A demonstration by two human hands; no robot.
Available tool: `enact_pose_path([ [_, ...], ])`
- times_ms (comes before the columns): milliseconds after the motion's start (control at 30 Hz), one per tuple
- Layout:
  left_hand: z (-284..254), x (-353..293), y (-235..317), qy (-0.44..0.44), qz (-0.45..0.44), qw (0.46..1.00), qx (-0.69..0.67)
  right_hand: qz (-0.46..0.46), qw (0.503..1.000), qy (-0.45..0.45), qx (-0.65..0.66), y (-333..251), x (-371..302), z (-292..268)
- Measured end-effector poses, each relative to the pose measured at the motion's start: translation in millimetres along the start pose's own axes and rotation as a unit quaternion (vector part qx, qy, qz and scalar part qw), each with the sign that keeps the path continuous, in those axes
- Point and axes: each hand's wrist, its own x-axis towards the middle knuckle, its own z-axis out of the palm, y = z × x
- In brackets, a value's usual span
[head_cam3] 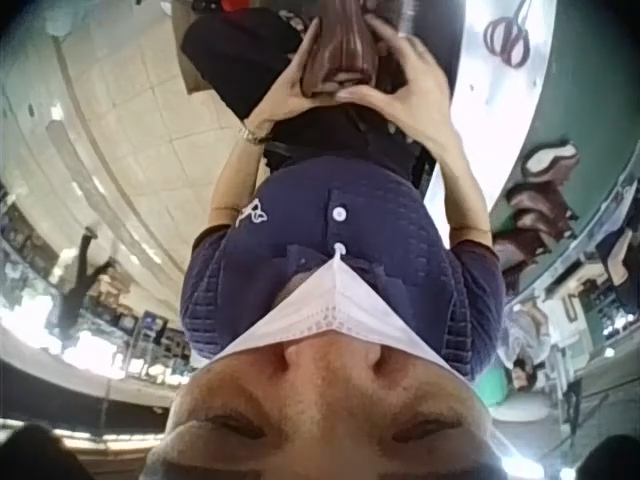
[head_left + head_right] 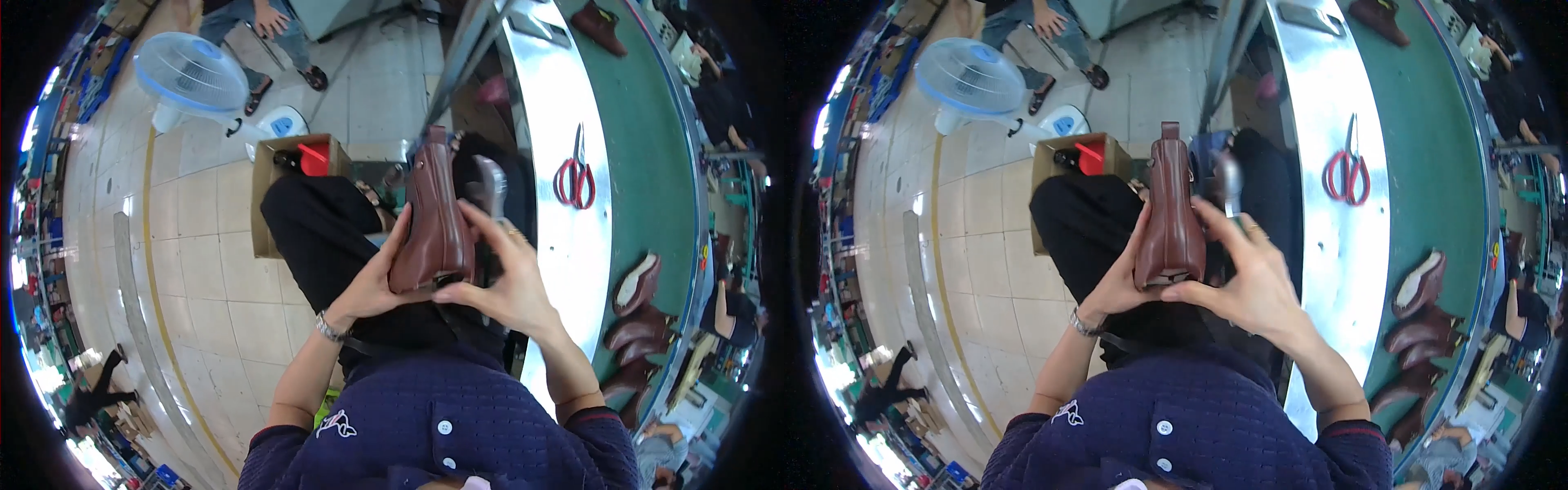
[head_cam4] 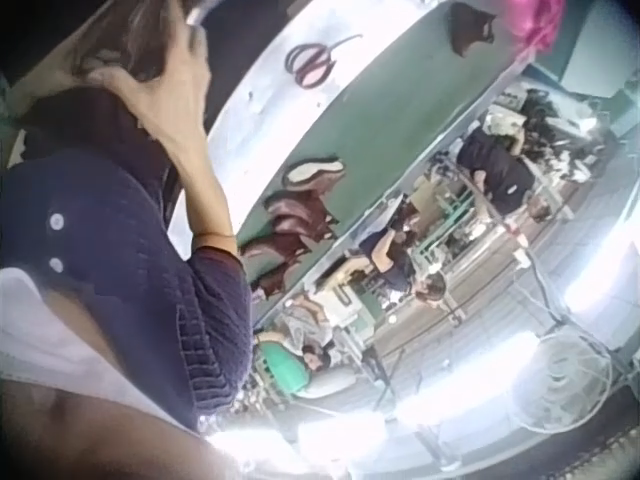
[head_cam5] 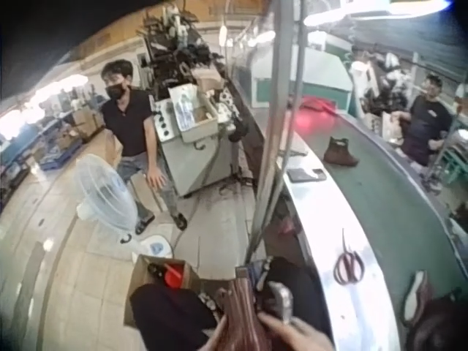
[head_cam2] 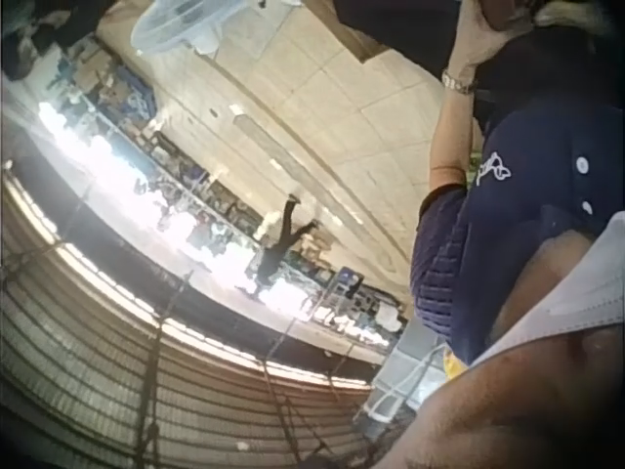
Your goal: Pulling and securing the shoe upper onto the last using pliers and a hammer.
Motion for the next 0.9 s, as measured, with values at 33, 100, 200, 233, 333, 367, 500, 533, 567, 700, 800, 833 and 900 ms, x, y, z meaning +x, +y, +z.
enact_pose_path([
  [33,-2,0,-15,-0.012,0.040,0.996,0.073,0.044,0.999,0.022,0.016,7,-11,16],
  [100,-9,-1,-31,-0.030,0.023,0.997,0.069,0.036,0.999,0.020,-0.015,21,-34,35],
  [200,-18,-4,-35,-0.132,0.031,0.979,-0.150,0.023,0.999,0.029,0.003,33,-58,55],
  [233,-11,0,-33,-0.097,0.052,0.984,-0.141,0.043,0.999,0.029,0.015,35,-65,61],
  [333,14,14,-28,0.074,-0.044,0.984,-0.155,0.053,0.998,0.011,0.025,36,-73,67],
  [367,27,21,-26,0.123,-0.037,0.984,-0.125,0.059,0.998,-0.004,0.032,36,-72,65],
  [500,28,24,-16,0.171,-0.062,0.978,-0.098,0.184,0.938,0.013,0.295,35,-78,31],
  [533,27,23,-18,0.176,-0.048,0.980,-0.085,0.240,0.904,-0.033,0.352,38,-76,25],
  [567,27,22,-18,0.179,-0.047,0.979,-0.084,0.295,0.857,-0.085,0.413,43,-75,17],
  [700,31,23,-15,0.171,-0.055,0.980,-0.089,0.247,0.844,-0.172,0.444,52,-74,10],
  [800,33,22,-15,0.175,-0.051,0.979,-0.087,0.282,0.817,-0.269,0.426,40,-66,7],
  [833,34,22,-16,0.178,-0.047,0.979,-0.087,0.280,0.823,-0.296,0.397,40,-65,8],
  [900,37,20,-18,0.183,-0.039,0.978,-0.087,0.294,0.816,-0.301,0.396,43,-62,11],
])
